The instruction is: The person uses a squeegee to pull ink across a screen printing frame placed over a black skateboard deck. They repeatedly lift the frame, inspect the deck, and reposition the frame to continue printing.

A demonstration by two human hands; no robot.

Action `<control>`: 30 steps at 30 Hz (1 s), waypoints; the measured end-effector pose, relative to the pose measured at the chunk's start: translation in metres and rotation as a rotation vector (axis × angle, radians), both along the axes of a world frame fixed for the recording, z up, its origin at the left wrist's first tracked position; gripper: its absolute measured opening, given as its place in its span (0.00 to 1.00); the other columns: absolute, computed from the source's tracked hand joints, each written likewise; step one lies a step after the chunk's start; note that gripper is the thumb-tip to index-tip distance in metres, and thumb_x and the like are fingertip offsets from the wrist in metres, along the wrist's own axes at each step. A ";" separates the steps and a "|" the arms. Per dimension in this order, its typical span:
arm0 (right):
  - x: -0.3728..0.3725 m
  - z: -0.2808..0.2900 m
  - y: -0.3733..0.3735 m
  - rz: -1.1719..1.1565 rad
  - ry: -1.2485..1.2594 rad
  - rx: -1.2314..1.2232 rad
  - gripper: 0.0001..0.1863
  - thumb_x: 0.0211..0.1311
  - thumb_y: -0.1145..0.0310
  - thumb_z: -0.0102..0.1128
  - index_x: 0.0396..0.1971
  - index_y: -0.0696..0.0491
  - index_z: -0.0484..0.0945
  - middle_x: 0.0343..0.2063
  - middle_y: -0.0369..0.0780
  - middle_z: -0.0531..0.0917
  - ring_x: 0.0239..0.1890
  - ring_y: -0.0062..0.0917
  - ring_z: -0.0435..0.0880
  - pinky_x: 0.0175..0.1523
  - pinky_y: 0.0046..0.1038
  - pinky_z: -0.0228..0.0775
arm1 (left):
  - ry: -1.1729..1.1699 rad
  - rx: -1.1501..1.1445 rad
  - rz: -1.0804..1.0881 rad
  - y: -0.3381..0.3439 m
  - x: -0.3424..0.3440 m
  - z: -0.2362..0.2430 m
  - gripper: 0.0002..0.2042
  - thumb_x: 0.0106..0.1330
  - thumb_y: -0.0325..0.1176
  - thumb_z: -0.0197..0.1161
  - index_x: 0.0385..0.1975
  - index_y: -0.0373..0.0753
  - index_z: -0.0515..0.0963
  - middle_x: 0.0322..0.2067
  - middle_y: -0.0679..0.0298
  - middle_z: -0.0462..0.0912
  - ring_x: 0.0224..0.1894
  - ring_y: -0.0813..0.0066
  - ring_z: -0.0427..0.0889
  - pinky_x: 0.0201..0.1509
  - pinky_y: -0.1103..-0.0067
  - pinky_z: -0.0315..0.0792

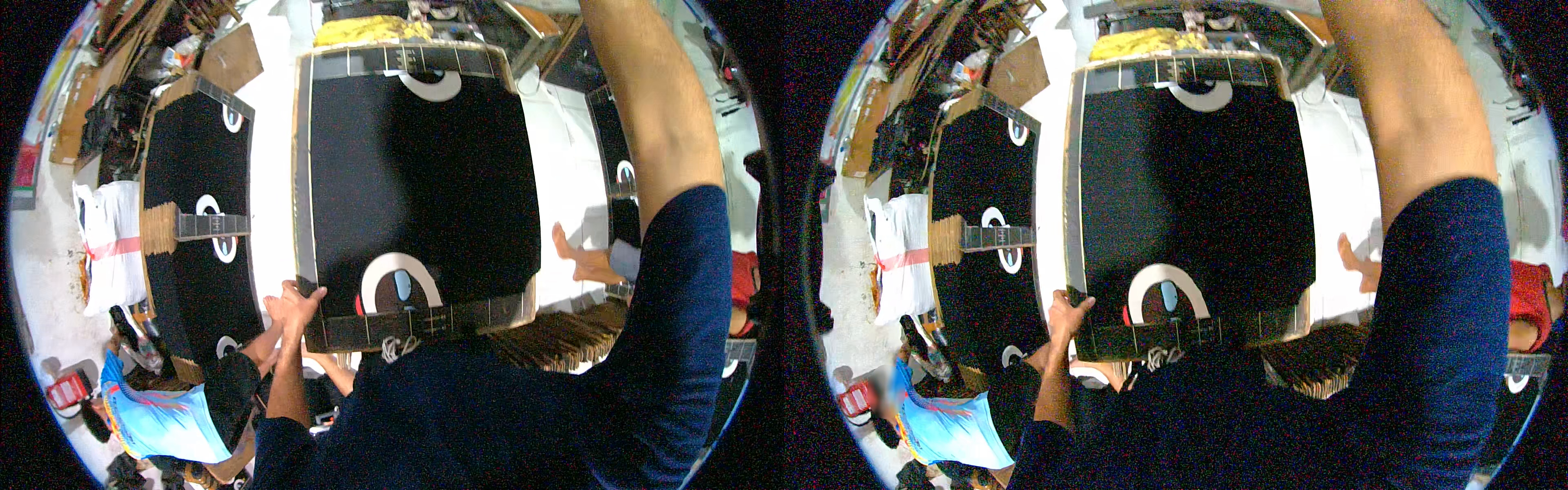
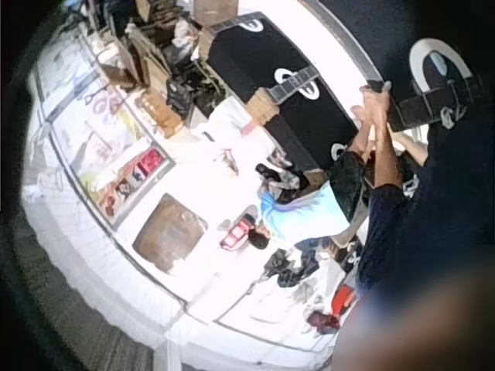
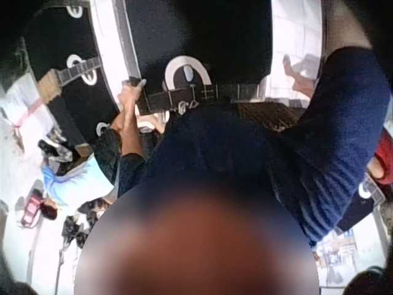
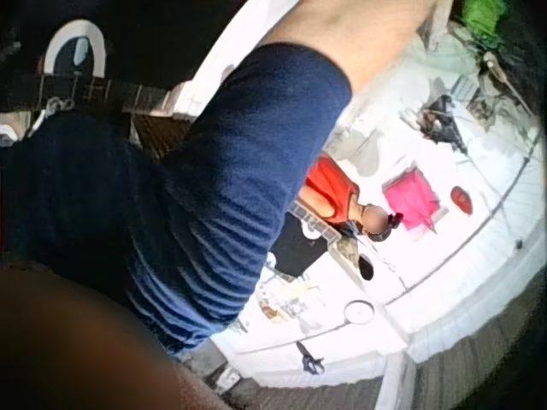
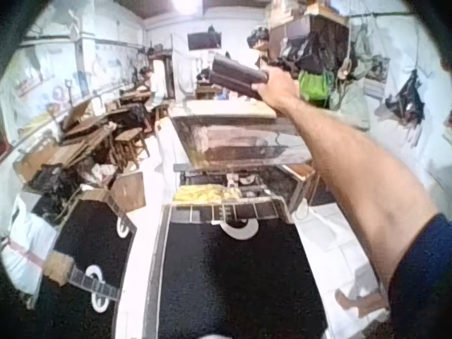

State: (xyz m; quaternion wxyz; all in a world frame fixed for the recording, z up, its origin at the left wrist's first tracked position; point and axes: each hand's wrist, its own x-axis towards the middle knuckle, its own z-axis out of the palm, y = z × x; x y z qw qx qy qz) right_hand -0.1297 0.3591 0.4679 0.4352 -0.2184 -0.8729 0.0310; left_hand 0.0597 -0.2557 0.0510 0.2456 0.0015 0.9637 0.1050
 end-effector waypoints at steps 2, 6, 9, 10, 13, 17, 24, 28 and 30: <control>0.000 -0.002 -0.001 -0.010 0.045 0.067 0.21 0.60 0.55 0.70 0.52 0.43 0.84 0.48 0.45 0.88 0.54 0.41 0.85 0.60 0.44 0.74 | -0.008 -0.005 0.028 0.006 0.000 -0.002 0.45 0.49 0.68 0.75 0.54 0.33 0.74 0.41 0.46 0.88 0.48 0.45 0.86 0.56 0.58 0.75; 0.007 -0.011 -0.005 0.016 0.076 0.096 0.20 0.61 0.56 0.69 0.53 0.44 0.84 0.46 0.47 0.87 0.54 0.44 0.83 0.60 0.46 0.72 | -0.113 -0.022 0.015 0.010 -0.005 -0.005 0.46 0.47 0.71 0.74 0.55 0.35 0.76 0.57 0.53 0.81 0.58 0.55 0.81 0.64 0.57 0.65; 0.017 -0.023 -0.011 -0.007 0.088 0.101 0.20 0.62 0.55 0.68 0.51 0.49 0.84 0.43 0.49 0.86 0.52 0.45 0.81 0.59 0.46 0.69 | -0.160 0.024 0.015 0.012 -0.014 0.001 0.54 0.42 0.70 0.78 0.63 0.32 0.72 0.61 0.51 0.78 0.63 0.51 0.77 0.68 0.57 0.65; 0.023 -0.029 -0.013 -0.016 0.014 0.041 0.19 0.63 0.58 0.68 0.51 0.49 0.85 0.43 0.47 0.85 0.53 0.44 0.80 0.60 0.45 0.68 | -0.058 0.074 -0.016 0.018 -0.021 0.007 0.53 0.43 0.66 0.79 0.61 0.29 0.72 0.61 0.46 0.76 0.63 0.48 0.76 0.66 0.59 0.68; 0.044 -0.059 -0.019 -0.006 0.041 0.153 0.18 0.62 0.60 0.68 0.51 0.46 0.84 0.43 0.44 0.87 0.52 0.41 0.83 0.59 0.45 0.70 | 0.120 0.200 -0.049 0.062 -0.041 0.044 0.51 0.46 0.56 0.82 0.65 0.24 0.70 0.65 0.37 0.71 0.68 0.42 0.72 0.69 0.61 0.71; 0.086 -0.136 -0.037 0.227 0.256 0.244 0.16 0.56 0.69 0.65 0.46 0.43 0.84 0.40 0.39 0.86 0.49 0.38 0.81 0.60 0.46 0.65 | 0.121 1.209 0.007 0.189 -0.089 0.121 0.42 0.64 0.53 0.73 0.69 0.27 0.65 0.67 0.41 0.71 0.70 0.53 0.72 0.72 0.62 0.67; 0.184 -0.299 -0.106 0.270 0.115 0.005 0.17 0.54 0.72 0.64 0.45 0.44 0.84 0.40 0.35 0.85 0.51 0.35 0.80 0.63 0.45 0.61 | -0.382 1.706 1.052 0.298 -0.074 0.125 0.42 0.70 0.70 0.50 0.72 0.41 0.63 0.65 0.56 0.70 0.63 0.58 0.71 0.67 0.54 0.63; 0.166 -0.351 -0.089 0.272 -0.121 -0.077 0.22 0.48 0.77 0.63 0.45 0.44 0.84 0.41 0.32 0.85 0.52 0.32 0.80 0.64 0.41 0.60 | -0.530 1.553 1.293 0.279 -0.066 0.036 0.41 0.71 0.70 0.45 0.70 0.39 0.66 0.60 0.52 0.73 0.58 0.59 0.74 0.66 0.56 0.65; 0.140 -0.366 -0.067 0.278 -0.242 -0.151 0.24 0.44 0.80 0.63 0.45 0.44 0.84 0.42 0.32 0.86 0.53 0.32 0.79 0.63 0.40 0.60 | -0.364 1.338 1.071 0.270 -0.056 0.003 0.40 0.71 0.65 0.55 0.68 0.35 0.66 0.57 0.51 0.76 0.53 0.59 0.77 0.65 0.57 0.67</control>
